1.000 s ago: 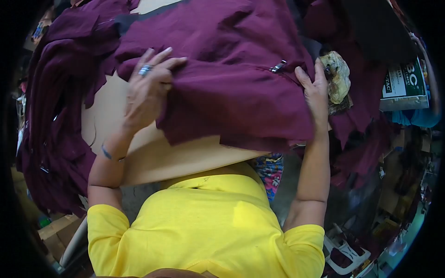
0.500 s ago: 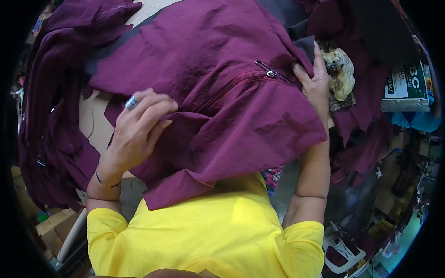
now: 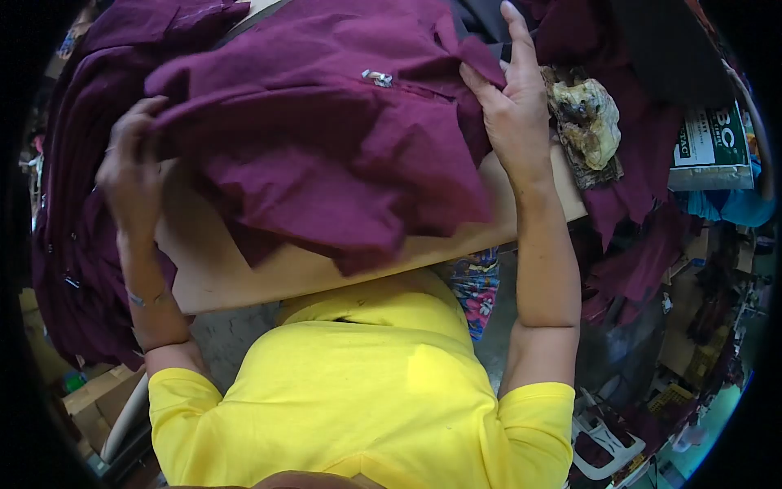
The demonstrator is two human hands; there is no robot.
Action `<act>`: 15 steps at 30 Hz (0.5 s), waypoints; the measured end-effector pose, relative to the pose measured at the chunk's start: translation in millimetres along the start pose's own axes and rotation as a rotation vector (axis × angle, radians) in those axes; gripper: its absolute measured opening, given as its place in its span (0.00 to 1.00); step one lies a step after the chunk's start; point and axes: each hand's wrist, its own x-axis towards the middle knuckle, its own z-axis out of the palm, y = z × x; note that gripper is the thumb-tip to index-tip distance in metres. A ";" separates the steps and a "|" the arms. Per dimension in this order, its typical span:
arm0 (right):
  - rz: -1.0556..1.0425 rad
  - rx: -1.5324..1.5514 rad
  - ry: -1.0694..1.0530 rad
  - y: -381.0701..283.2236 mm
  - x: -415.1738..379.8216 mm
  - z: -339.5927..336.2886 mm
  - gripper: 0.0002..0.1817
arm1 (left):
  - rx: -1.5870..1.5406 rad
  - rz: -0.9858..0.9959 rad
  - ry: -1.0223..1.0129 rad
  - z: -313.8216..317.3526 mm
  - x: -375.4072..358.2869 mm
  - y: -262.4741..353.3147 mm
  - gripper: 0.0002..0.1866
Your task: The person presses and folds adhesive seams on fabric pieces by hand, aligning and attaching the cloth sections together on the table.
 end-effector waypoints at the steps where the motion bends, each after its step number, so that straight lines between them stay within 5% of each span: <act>1: -0.012 -0.040 0.034 -3.2 0.7 2.0 0.34 | 0.011 -0.020 0.006 -14.5 3.4 6.1 0.12; 2: -0.042 -0.048 0.049 -3.3 2.8 2.1 0.35 | 0.025 -0.044 0.014 -29.5 1.6 16.2 0.14; 6: -0.032 -0.102 0.047 8.8 8.1 -16.6 0.35 | -0.593 0.019 -0.868 -39.4 -25.1 45.5 0.08; 10: 0.001 -0.251 -0.010 13.7 -0.7 -24.1 0.35 | -0.684 -0.262 -0.862 -3.0 -42.6 41.0 0.11; 12: -0.114 -0.381 0.001 17.4 -1.9 -24.9 0.35 | -0.527 -0.206 -0.545 15.7 -55.0 35.3 0.12; 15: 0.083 -0.161 -0.049 11.8 -5.6 -24.1 0.34 | -0.311 -0.199 -0.369 44.9 -66.8 29.0 0.18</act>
